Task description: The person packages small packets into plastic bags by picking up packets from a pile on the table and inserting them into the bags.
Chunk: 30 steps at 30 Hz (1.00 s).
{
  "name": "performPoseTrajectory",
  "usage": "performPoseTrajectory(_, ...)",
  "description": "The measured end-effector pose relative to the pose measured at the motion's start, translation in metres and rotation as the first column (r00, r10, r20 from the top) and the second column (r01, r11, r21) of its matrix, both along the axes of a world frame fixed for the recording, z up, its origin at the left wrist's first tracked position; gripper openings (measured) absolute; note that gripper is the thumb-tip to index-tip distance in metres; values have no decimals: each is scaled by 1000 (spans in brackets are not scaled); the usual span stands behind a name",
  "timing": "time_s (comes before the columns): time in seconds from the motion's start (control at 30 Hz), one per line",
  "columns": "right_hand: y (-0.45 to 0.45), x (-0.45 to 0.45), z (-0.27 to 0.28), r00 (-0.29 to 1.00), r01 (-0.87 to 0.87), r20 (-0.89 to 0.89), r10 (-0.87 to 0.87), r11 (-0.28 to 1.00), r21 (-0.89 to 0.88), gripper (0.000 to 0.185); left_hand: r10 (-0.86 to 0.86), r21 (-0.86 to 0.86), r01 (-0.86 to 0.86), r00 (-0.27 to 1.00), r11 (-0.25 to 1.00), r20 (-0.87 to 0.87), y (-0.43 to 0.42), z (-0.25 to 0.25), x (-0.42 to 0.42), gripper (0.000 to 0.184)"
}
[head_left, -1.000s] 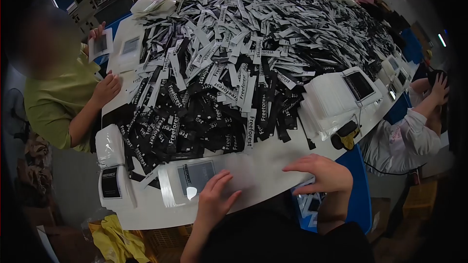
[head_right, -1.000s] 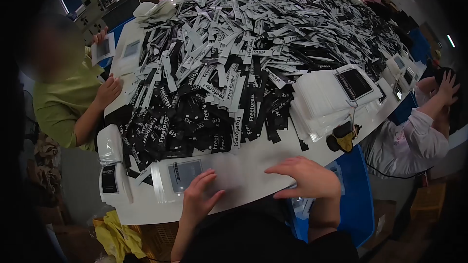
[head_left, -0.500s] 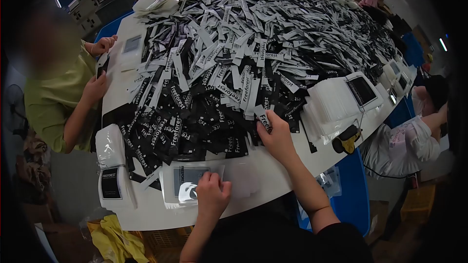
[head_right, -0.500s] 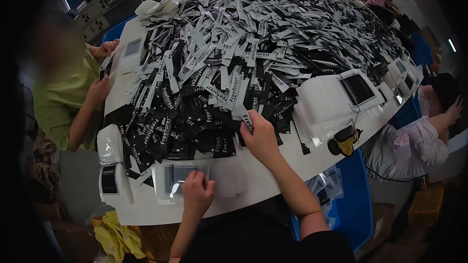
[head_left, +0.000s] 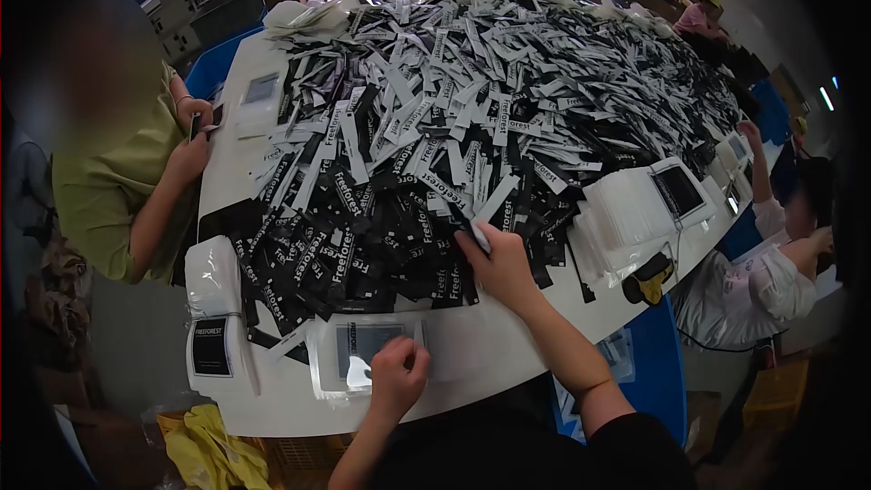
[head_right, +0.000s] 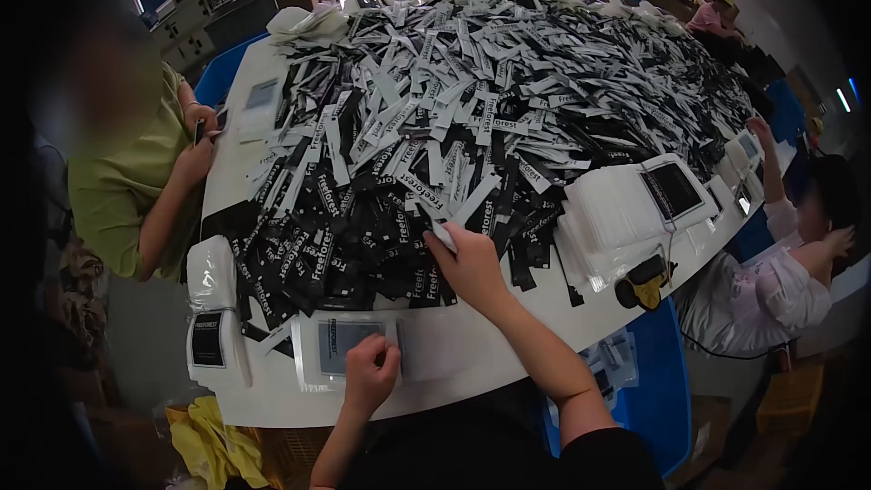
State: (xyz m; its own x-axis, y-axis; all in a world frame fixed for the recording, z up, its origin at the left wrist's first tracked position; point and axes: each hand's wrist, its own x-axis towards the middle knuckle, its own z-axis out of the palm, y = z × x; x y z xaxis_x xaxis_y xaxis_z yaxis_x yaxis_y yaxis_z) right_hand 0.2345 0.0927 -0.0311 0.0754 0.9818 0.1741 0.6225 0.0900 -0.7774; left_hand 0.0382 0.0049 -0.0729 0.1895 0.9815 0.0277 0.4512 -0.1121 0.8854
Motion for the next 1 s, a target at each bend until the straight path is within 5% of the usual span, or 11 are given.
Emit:
performPoseTrajectory(0.03,-10,6,1,1000,3,4,-3,1000,2,16,-3,2,3,1000,1000,4,0,-2,-1,19)
performPoseTrajectory(0.1,-41,14,-6,890,28,-457,3,998,63,15,37,-36,-34,995,999,98,-2,-7,-4,20)
performPoseTrajectory(0.17,-71,15,-15,759,147,-650,-40,983,111,12,35,-34,-31,992,999,124,-4,-6,-2,20)
performPoseTrajectory(0.33,-106,17,-34,611,276,-778,-146,960,37,12,12,-15,-11,992,1000,122,0,-3,1,18)
performPoseTrajectory(0.37,-109,13,-40,610,276,-779,-146,960,37,12,5,-37,-1,995,999,95,1,-2,0,18)
performPoseTrajectory(0.43,-112,7,-55,892,228,-439,-109,947,228,18,-14,-50,17,998,999,58,1,1,-1,18)
performPoseTrajectory(0.5,-115,4,-59,899,193,-423,-112,969,154,21,-2,-84,9,997,996,80,1,1,-2,20)
performPoseTrajectory(0.57,-123,6,-54,835,200,-549,19,920,336,22,29,-134,-18,996,991,83,0,7,0,20)
performPoseTrajectory(0.67,-113,8,-58,922,182,-365,-125,975,127,18,46,-181,-39,998,983,36,-7,4,-2,21)
performPoseTrajectory(0.8,-124,7,-61,869,256,-478,-126,942,216,18,90,-137,-87,996,987,16,-12,4,1,21)
performPoseTrajectory(1.0,-125,7,-57,951,136,-288,-110,988,74,16,26,-141,-7,990,990,136,-17,22,5,21)
